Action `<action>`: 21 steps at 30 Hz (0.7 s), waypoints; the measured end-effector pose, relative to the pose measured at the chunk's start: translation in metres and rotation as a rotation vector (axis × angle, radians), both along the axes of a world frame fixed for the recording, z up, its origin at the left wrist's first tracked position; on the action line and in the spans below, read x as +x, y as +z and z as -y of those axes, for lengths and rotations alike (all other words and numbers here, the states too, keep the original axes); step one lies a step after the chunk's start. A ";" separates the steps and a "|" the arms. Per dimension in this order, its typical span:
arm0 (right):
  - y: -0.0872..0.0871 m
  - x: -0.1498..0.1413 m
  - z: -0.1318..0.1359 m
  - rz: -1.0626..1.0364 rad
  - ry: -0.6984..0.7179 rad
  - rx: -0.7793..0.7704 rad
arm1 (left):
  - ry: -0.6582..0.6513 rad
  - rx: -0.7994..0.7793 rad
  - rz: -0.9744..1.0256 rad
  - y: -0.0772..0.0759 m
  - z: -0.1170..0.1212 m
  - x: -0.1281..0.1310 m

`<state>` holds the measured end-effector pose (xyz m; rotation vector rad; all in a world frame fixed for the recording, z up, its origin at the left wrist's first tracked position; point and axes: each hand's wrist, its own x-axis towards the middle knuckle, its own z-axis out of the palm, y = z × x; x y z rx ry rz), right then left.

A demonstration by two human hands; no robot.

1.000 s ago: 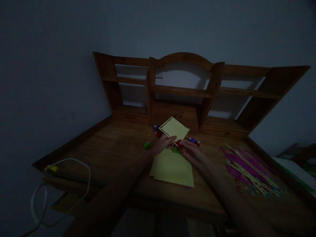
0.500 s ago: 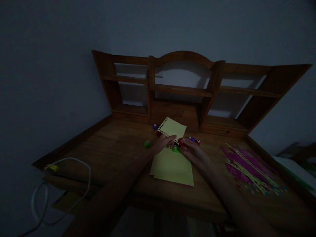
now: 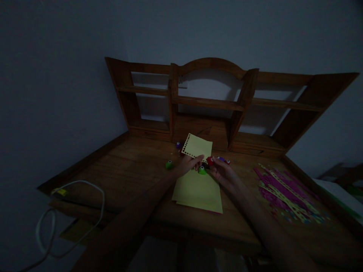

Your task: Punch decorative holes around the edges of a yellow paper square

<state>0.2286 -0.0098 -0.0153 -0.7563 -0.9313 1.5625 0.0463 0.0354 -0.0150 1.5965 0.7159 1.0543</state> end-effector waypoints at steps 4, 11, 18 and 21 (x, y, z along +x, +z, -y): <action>0.001 0.001 0.002 0.028 0.000 -0.001 | 0.002 0.007 -0.007 0.000 -0.001 -0.001; -0.006 0.000 -0.002 0.066 -0.047 0.003 | 0.011 0.018 -0.079 -0.005 -0.003 -0.001; -0.005 -0.005 0.001 0.124 -0.125 0.076 | 0.052 0.048 -0.071 0.001 0.002 0.000; -0.003 -0.006 0.003 0.125 -0.125 0.051 | 0.080 0.081 -0.085 0.002 0.003 0.001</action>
